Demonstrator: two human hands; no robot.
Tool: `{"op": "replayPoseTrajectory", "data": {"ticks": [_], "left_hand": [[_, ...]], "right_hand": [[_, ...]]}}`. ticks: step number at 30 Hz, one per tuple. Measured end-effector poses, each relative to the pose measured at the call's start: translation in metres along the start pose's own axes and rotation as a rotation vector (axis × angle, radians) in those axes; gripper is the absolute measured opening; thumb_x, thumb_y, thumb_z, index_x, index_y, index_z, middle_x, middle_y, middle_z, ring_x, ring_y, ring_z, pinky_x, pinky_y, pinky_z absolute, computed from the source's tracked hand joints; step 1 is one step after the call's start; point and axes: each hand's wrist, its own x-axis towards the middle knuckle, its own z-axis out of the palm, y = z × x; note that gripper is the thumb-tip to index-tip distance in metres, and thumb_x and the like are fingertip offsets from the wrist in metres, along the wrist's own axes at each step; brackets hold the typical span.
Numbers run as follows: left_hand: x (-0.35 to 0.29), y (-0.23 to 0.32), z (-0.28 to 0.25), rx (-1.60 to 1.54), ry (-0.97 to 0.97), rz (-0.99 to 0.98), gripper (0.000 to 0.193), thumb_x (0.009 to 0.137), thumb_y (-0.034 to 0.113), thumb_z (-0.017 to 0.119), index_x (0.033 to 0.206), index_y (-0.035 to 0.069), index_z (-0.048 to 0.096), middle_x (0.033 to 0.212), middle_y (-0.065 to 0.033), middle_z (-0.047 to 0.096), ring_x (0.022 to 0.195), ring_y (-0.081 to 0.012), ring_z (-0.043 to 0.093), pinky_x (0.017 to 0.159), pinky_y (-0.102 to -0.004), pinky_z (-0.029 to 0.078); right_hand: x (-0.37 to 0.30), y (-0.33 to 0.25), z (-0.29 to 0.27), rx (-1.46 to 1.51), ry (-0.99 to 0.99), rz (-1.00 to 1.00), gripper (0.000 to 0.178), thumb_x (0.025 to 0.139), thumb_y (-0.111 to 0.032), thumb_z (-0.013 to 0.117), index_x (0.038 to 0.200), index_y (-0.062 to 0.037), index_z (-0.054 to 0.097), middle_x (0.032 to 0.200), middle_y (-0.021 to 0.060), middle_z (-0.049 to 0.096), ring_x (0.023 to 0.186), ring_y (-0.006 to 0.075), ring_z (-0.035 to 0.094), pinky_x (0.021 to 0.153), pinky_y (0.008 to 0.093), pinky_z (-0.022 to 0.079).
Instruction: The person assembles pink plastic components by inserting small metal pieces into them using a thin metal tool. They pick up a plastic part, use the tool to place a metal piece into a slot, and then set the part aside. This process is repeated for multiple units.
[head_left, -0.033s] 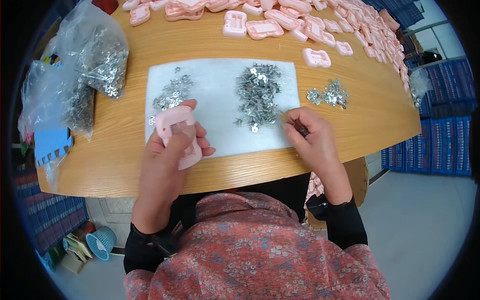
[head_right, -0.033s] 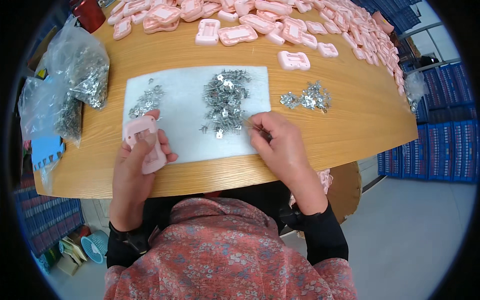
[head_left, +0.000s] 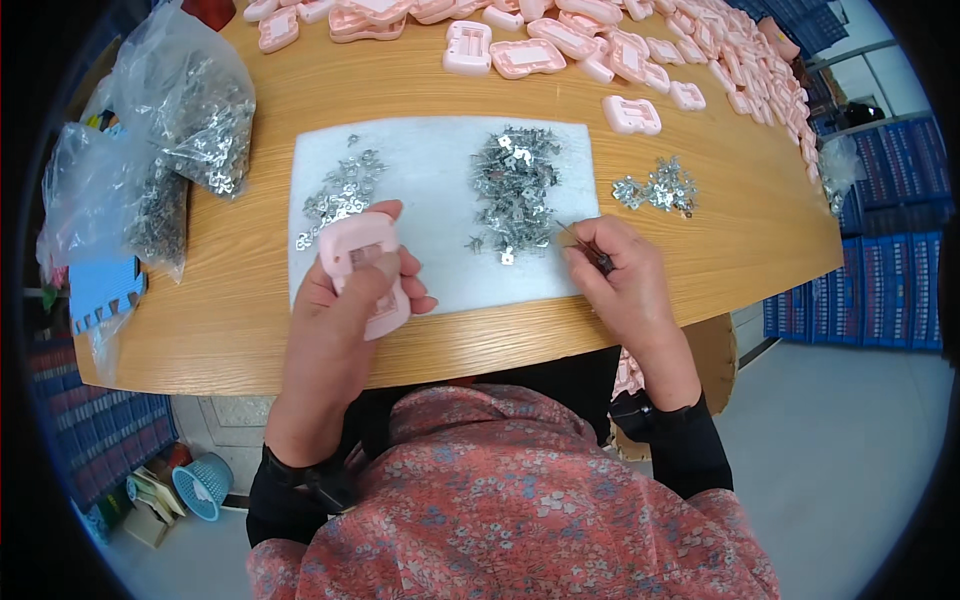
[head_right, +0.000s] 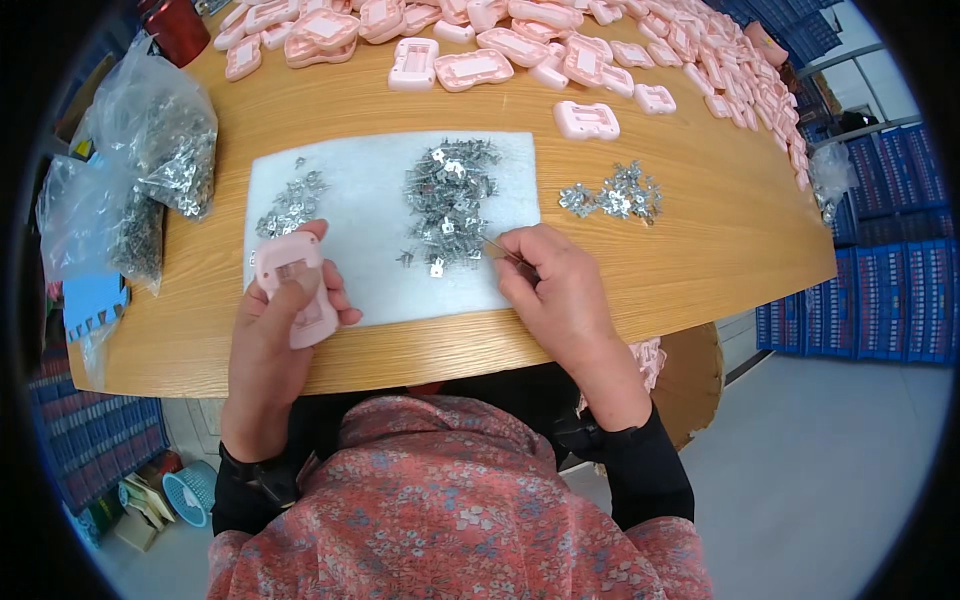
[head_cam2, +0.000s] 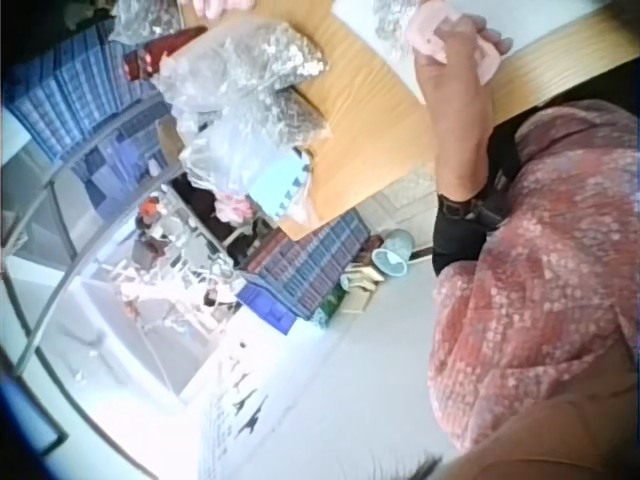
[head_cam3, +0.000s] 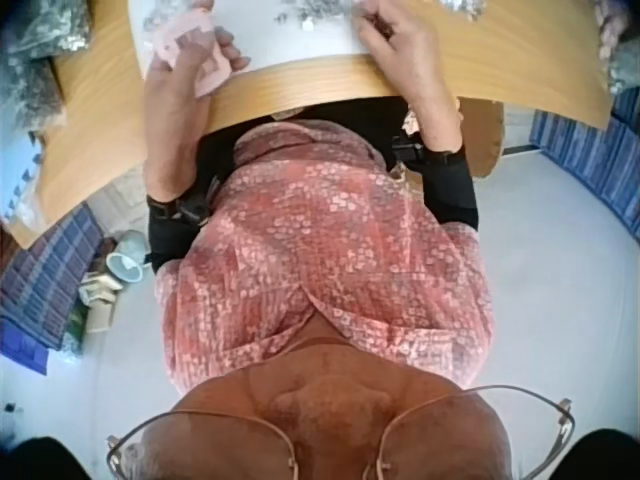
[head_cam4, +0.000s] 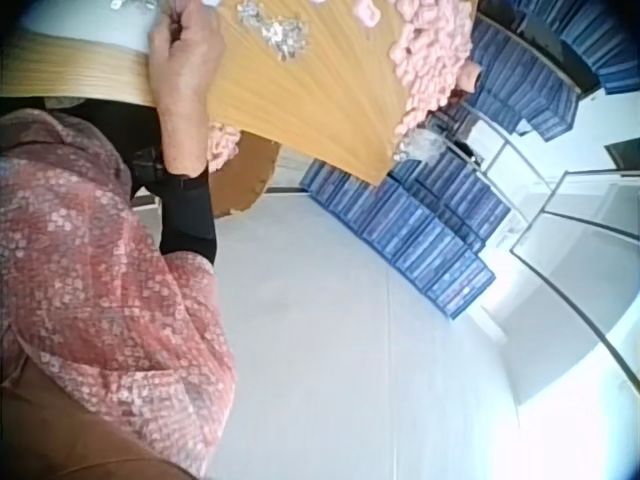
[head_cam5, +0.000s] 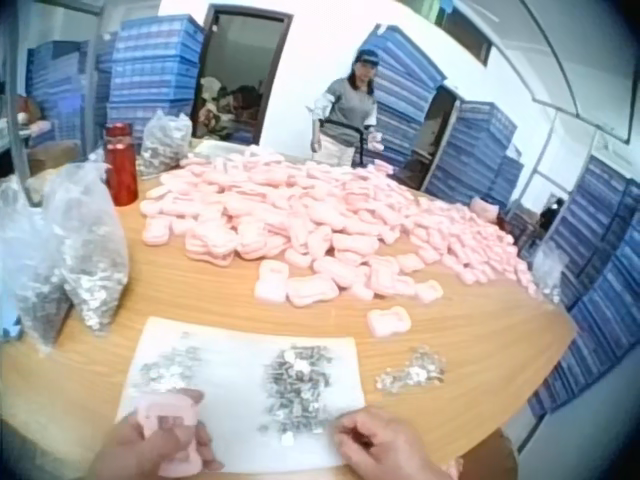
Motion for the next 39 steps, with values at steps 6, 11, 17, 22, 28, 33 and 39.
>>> {"op": "replayPoseTrajectory", "data": {"ticks": [6,11,17,22,28,33,39], "left_hand": [[0.002,-0.007,0.016,0.111,-0.071,-0.062,0.048,0.097,0.013,0.057,0.140,-0.001,0.045,0.096,-0.0062,0.064,0.083,-0.0139,0.064,0.077,-0.0324,0.057],[0.002,-0.010,0.021,0.114,-0.102,-0.065,0.047,0.097,0.014,0.057,0.140,-0.001,0.045,0.097,-0.0060,0.064,0.084,-0.0142,0.064,0.077,-0.0320,0.056],[0.006,-0.010,0.029,0.165,-0.134,-0.093,0.048,0.097,0.015,0.057,0.140,-0.001,0.045,0.097,-0.0065,0.064,0.084,-0.0153,0.065,0.077,-0.0313,0.055],[0.011,-0.012,0.038,0.178,-0.174,-0.112,0.047,0.097,0.015,0.058,0.139,-0.001,0.046,0.096,-0.0066,0.064,0.082,-0.0156,0.064,0.077,-0.0303,0.054],[0.020,-0.012,0.056,0.058,-0.239,-0.274,0.045,0.093,0.013,0.063,0.135,0.000,0.050,0.096,-0.0065,0.063,0.081,-0.0138,0.064,0.074,-0.0291,0.055],[0.030,-0.020,0.059,-0.022,-0.298,-0.337,0.048,0.092,0.010,0.065,0.136,-0.001,0.050,0.096,-0.0059,0.064,0.080,-0.0137,0.065,0.072,-0.0313,0.059],[0.031,-0.024,0.055,-0.013,-0.300,-0.344,0.048,0.089,0.005,0.065,0.135,0.000,0.051,0.097,-0.0049,0.064,0.079,-0.0128,0.065,0.071,-0.0298,0.058]], "right_hand": [[0.003,-0.005,0.014,-0.103,0.025,-0.093,0.014,0.083,-0.009,0.071,0.095,-0.0048,0.066,0.083,0.0105,0.064,0.069,0.0240,0.065,0.060,0.0339,0.051],[0.003,0.000,0.007,0.006,0.008,-0.012,0.015,0.084,-0.010,0.072,0.095,-0.0028,0.065,0.082,0.0123,0.063,0.069,0.0250,0.064,0.061,0.0340,0.050],[-0.001,0.015,-0.002,-0.015,0.049,-0.016,0.014,0.086,-0.007,0.071,0.096,0.0014,0.064,0.075,0.0038,0.058,0.067,0.0098,0.052,0.062,0.0251,0.044],[-0.004,0.014,-0.006,0.166,0.031,0.100,0.016,0.087,-0.008,0.071,0.099,0.0009,0.065,0.075,0.0068,0.059,0.068,0.0151,0.057,0.064,0.0283,0.047],[-0.009,-0.005,-0.010,0.587,-0.071,0.185,0.015,0.087,-0.006,0.070,0.097,0.0021,0.064,0.076,-0.0018,0.053,0.070,0.0055,0.048,0.065,0.0214,0.041],[-0.009,-0.015,-0.013,0.421,-0.120,-0.099,0.014,0.084,-0.003,0.070,0.095,0.0010,0.063,0.075,0.0004,0.054,0.067,0.0076,0.050,0.061,0.0236,0.041],[-0.006,-0.016,-0.011,0.276,-0.143,-0.226,0.015,0.083,-0.002,0.071,0.095,0.0001,0.063,0.076,0.0025,0.055,0.064,0.0096,0.051,0.059,0.0253,0.043]]}}
